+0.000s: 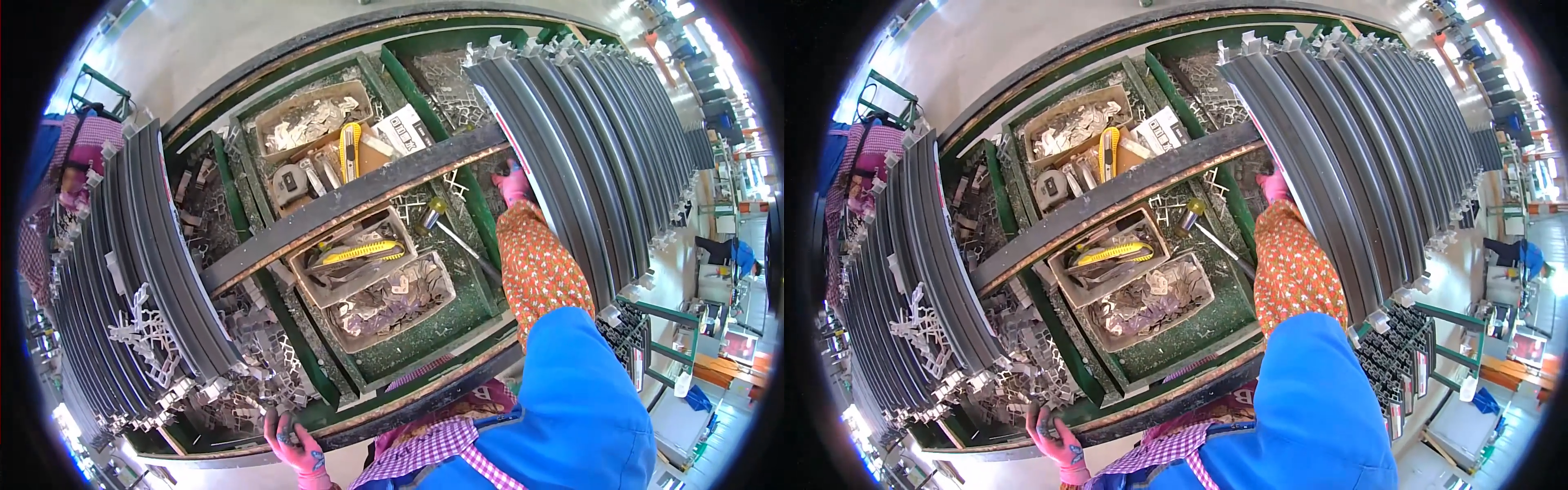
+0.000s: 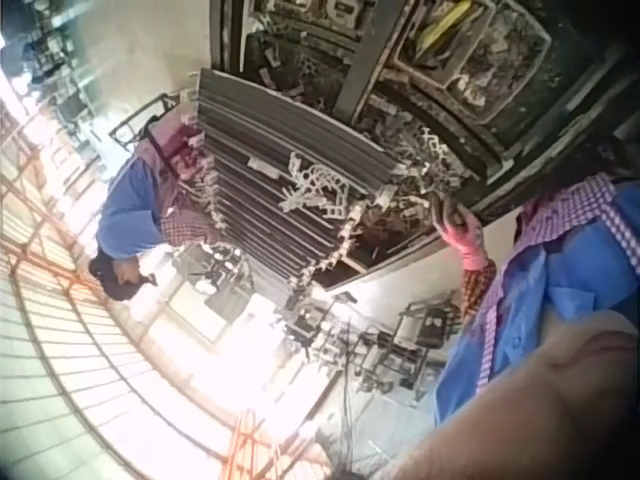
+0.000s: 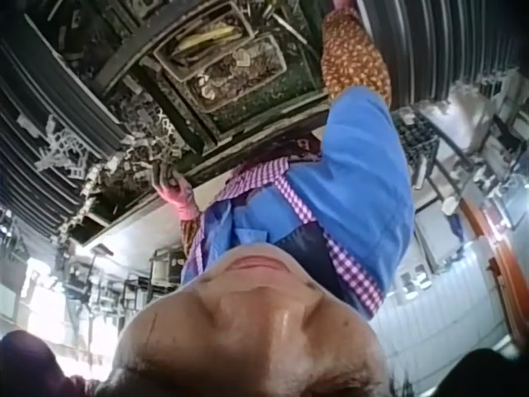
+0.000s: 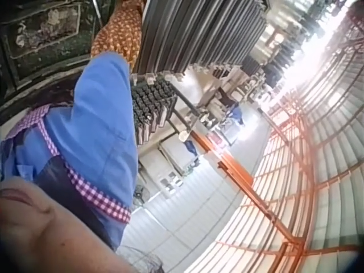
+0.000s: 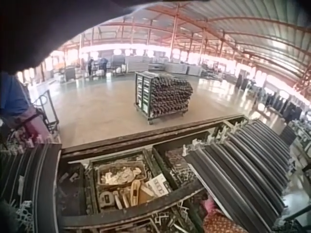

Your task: The person assembles plastic end caps and brackets onto metal extrusions by hand, taking the components from bins and attaching them to the metal pieces.

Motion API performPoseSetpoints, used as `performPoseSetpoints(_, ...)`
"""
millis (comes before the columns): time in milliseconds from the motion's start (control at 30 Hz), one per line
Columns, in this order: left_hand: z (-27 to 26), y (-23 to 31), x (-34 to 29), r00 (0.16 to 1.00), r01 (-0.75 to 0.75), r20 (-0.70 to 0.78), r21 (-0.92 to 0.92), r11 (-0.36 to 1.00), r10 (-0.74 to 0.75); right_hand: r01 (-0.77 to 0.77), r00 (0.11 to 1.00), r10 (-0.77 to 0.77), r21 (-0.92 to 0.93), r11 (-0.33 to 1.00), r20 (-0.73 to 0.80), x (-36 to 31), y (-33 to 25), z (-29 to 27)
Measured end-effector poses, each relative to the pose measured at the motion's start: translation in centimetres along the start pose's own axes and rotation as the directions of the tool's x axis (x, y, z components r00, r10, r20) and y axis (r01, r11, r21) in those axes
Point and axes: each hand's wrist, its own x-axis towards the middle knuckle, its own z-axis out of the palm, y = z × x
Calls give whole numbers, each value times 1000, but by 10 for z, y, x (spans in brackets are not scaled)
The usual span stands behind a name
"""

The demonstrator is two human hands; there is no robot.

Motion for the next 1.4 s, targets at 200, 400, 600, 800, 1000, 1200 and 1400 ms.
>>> performPoseSetpoints(200, 1, 1, 3, 998, -53, -32, 21, 998, 53, 23, 999, -23, -11, 1000, -40, -47, 35, -9)
performPoseSetpoints(400, 4, -1, 2, 999, -43, -16, 27, 999, 43, 75, 992, -77, -22, 997, -95, -58, 48, -10)
performPoseSetpoints(600, 4, 2, 3, 999, -43, -4, 13, 999, 43, 77, 995, -45, -391, 917, 92, -34, 29, -1)
performPoseSetpoints(800, 4, 1, 3, 999, -51, -1, 50, 997, 51, -35, 999, 22, -373, 927, -37, -5, 37, 16)
performPoseSetpoints(1000, 5, 0, 2, 999, -36, 0, 27, 999, 36, -57, 998, 62, -147, 988, 34, 13, 22, 4)
performPoseSetpoints(1200, 6, 1, 5, 999, -51, -6, 8, 999, 51, -124, 987, 117, 60, 990, 106, -5, 23, -15)
performPoseSetpoints(1400, 2, 4, 6, 995, -95, -4, 14, 995, 95, -184, 975, 140, 267, 946, 174, -52, 30, -34)
